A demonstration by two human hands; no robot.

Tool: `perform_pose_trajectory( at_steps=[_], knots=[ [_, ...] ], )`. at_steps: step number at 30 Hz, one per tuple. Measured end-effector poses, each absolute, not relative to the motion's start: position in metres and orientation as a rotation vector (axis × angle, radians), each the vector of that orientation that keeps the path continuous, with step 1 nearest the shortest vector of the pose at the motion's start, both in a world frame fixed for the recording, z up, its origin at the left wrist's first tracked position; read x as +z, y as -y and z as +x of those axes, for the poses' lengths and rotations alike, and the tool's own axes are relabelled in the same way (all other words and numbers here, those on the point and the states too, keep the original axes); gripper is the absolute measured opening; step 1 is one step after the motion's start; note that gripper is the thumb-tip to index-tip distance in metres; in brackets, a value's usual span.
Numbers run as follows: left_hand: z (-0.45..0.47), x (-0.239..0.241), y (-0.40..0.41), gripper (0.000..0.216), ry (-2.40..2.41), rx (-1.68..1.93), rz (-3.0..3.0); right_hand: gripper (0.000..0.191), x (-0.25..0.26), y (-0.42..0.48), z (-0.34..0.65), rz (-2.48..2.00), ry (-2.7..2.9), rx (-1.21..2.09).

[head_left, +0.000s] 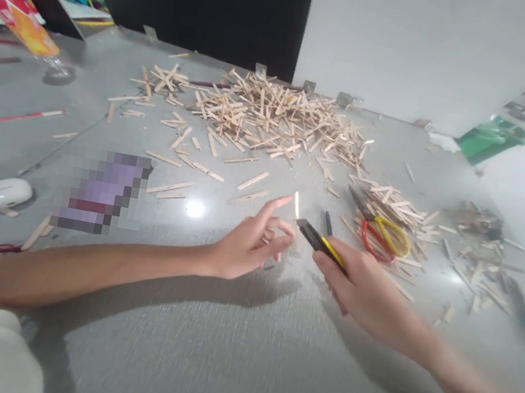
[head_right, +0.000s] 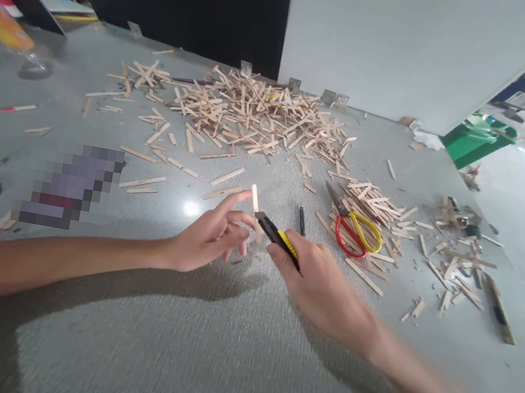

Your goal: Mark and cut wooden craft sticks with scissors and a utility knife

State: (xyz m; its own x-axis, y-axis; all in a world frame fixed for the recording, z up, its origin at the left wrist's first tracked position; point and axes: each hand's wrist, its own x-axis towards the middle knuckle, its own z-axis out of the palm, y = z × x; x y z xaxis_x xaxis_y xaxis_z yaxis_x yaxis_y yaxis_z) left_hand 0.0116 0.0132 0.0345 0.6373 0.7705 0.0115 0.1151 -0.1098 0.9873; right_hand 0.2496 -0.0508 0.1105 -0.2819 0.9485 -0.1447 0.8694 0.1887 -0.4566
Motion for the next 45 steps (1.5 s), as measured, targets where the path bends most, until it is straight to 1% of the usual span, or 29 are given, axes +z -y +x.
perform_pose_trajectory(
  at_steps=[1,2,5,7,9,11,14,18,22,30,33,38,41,45],
  knots=[
    [0.013,0.033,-0.009,0.091,-0.707,0.687,1.596,0.036,0.11,0.054,0.247,-1.761,2.198,0.816],
    [0.014,0.03,-0.006,0.093,-0.664,0.71,1.592,0.033,0.108,0.058,0.245,-1.754,2.132,0.93],
    [0.018,0.019,0.001,0.088,-0.57,0.757,1.58,0.016,0.101,0.065,0.244,-1.749,1.986,1.247],
    [0.02,0.012,0.002,0.086,-0.557,0.77,1.568,0.008,0.099,0.067,0.246,-1.729,1.935,1.412],
    [0.022,0.007,0.003,0.081,-0.574,0.771,1.558,0.006,0.101,0.068,0.247,-1.692,1.918,1.523],
    [0.022,0.004,0.003,0.073,-0.595,0.765,1.554,0.008,0.104,0.067,0.248,-1.643,1.917,1.596],
    [0.021,0.004,0.003,0.068,-0.612,0.752,1.56,0.015,0.105,0.066,0.248,-1.562,1.864,1.679],
    [0.019,0.004,0.003,0.067,-0.64,0.749,1.599,0.031,0.099,0.062,0.249,-1.502,1.716,1.764],
    [0.018,0.003,0.001,0.066,-0.654,0.759,1.673,0.036,0.103,0.056,0.255,-1.536,1.643,1.825],
    [0.014,0.003,-0.001,0.065,-0.609,0.657,1.799,0.051,0.125,0.037,0.283,-1.634,1.814,1.805],
    [0.015,0.003,-0.001,0.061,-0.636,0.64,1.813,0.048,0.123,0.04,0.281,-1.622,1.77,1.826],
    [0.018,-0.001,-0.003,0.063,-0.702,0.642,1.823,0.033,0.104,0.06,0.255,-1.647,1.674,1.799],
    [0.018,-0.002,-0.003,0.063,-0.694,0.619,1.858,0.034,0.102,0.055,0.258,-1.659,1.634,1.773],
    [0.017,-0.002,-0.001,0.064,-0.679,0.573,1.904,0.042,0.11,0.033,0.276,-1.598,1.638,1.929]
  ],
)
